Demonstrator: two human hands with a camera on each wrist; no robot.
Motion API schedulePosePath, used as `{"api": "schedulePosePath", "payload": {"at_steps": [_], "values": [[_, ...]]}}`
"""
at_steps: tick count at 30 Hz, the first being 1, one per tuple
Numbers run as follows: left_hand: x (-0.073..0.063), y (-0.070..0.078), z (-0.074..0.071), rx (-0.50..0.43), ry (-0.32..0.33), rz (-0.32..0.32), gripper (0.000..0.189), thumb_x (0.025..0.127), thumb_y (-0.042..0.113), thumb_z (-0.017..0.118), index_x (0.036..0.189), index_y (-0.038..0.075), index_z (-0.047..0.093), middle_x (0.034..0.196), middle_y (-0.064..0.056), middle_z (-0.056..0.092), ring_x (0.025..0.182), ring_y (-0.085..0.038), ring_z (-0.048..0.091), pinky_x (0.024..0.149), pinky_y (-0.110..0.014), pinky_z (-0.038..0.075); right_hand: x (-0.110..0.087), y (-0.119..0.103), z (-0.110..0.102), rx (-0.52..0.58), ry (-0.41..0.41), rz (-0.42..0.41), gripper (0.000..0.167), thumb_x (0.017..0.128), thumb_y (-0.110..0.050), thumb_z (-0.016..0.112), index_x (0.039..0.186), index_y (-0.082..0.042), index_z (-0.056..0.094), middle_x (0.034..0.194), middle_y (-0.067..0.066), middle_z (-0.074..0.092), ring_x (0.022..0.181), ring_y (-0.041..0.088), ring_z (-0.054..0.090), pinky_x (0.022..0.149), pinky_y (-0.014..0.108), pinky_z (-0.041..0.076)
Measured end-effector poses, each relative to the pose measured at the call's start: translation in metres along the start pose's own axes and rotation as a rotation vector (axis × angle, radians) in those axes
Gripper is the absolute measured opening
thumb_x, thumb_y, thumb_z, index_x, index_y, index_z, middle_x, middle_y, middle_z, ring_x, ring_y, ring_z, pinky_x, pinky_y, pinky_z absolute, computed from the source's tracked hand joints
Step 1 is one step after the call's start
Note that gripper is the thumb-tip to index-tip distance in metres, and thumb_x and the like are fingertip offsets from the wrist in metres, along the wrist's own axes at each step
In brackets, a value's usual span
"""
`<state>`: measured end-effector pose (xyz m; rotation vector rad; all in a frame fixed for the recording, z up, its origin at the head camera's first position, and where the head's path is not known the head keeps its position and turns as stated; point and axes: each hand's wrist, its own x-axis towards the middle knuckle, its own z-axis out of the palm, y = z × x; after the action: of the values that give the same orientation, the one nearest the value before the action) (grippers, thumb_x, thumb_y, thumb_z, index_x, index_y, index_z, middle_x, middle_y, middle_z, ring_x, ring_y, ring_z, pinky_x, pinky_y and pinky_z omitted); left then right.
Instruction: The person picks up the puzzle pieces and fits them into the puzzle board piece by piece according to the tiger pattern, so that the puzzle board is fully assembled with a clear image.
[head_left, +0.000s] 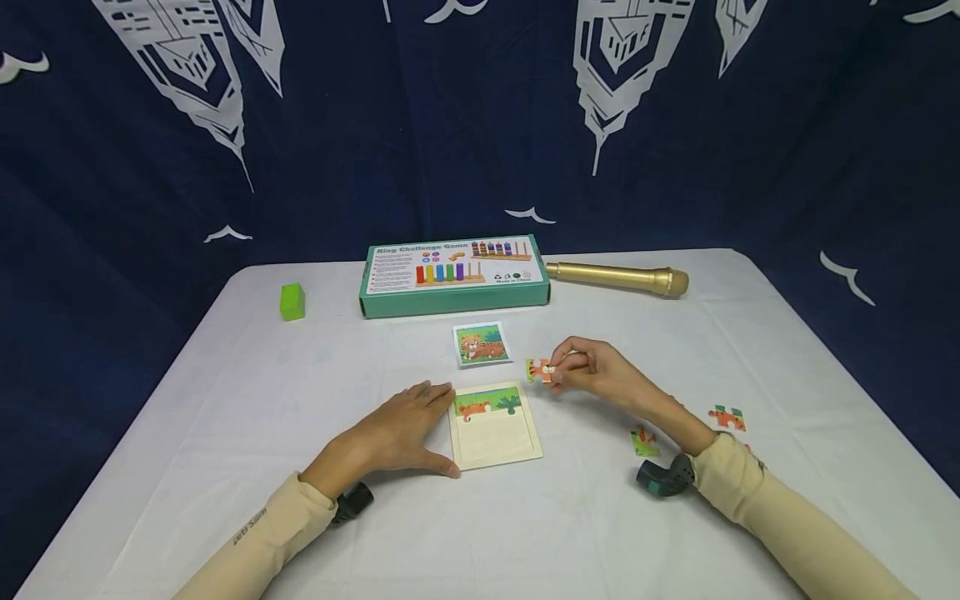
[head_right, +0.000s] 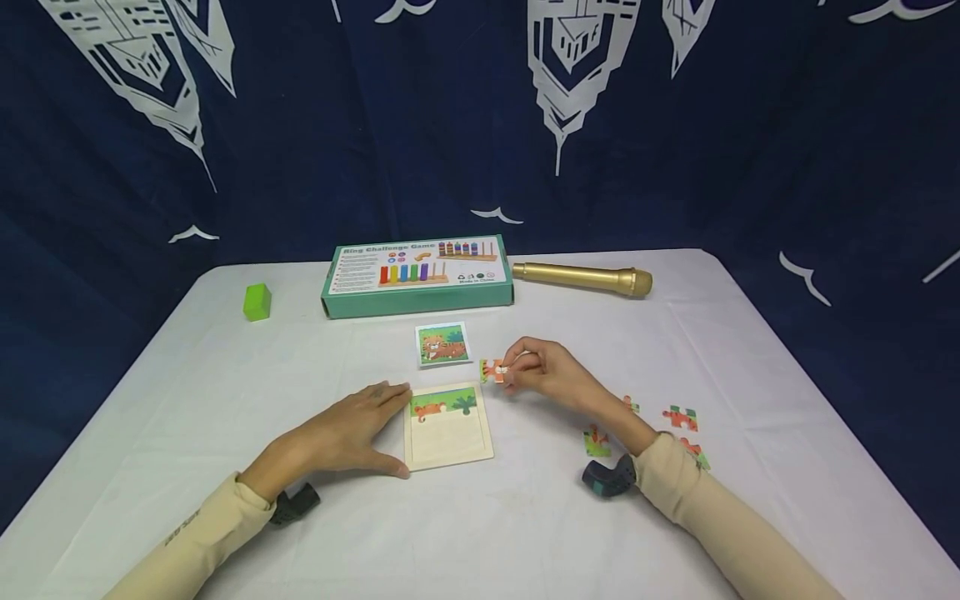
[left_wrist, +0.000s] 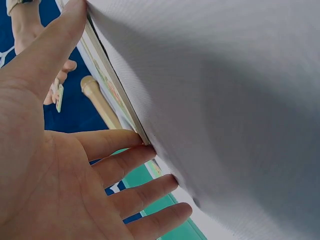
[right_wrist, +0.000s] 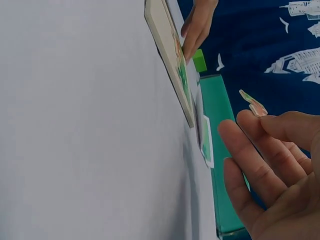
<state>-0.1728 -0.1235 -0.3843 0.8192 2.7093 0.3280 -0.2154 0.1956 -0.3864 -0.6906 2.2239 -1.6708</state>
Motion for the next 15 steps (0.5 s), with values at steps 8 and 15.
{"api": "schedulePosePath", "payload": {"at_steps": [8,15], "values": [[0.001,-0.001,0.001,0.006,-0.001,-0.001,0.109,0.068,0.064,0.075,0.148,0.003,0.034,0.155,-0.008,0.031,0.143,-0.035,0.023,0.115,-0.049,0.022,0.009,-0.004,0.012,0.028,-0.017,-0.006,0.019,0.090,0.009,0.051,0.109,0.009,0.050,0.097,0.033,0.065,0.089,0.042,0.067,0.084,0.029,0.054],[0.000,-0.001,0.000,0.007,-0.002,0.008,0.108,0.069,0.064,0.075,0.148,0.003,0.033,0.155,-0.009,0.031,0.143,-0.036,0.023,0.115,-0.049,0.023,0.013,-0.005,0.018,0.045,-0.036,-0.010,0.019,0.090,0.009,0.052,0.108,0.010,0.050,0.097,0.033,0.065,0.088,0.045,0.066,0.084,0.032,0.054]]}}
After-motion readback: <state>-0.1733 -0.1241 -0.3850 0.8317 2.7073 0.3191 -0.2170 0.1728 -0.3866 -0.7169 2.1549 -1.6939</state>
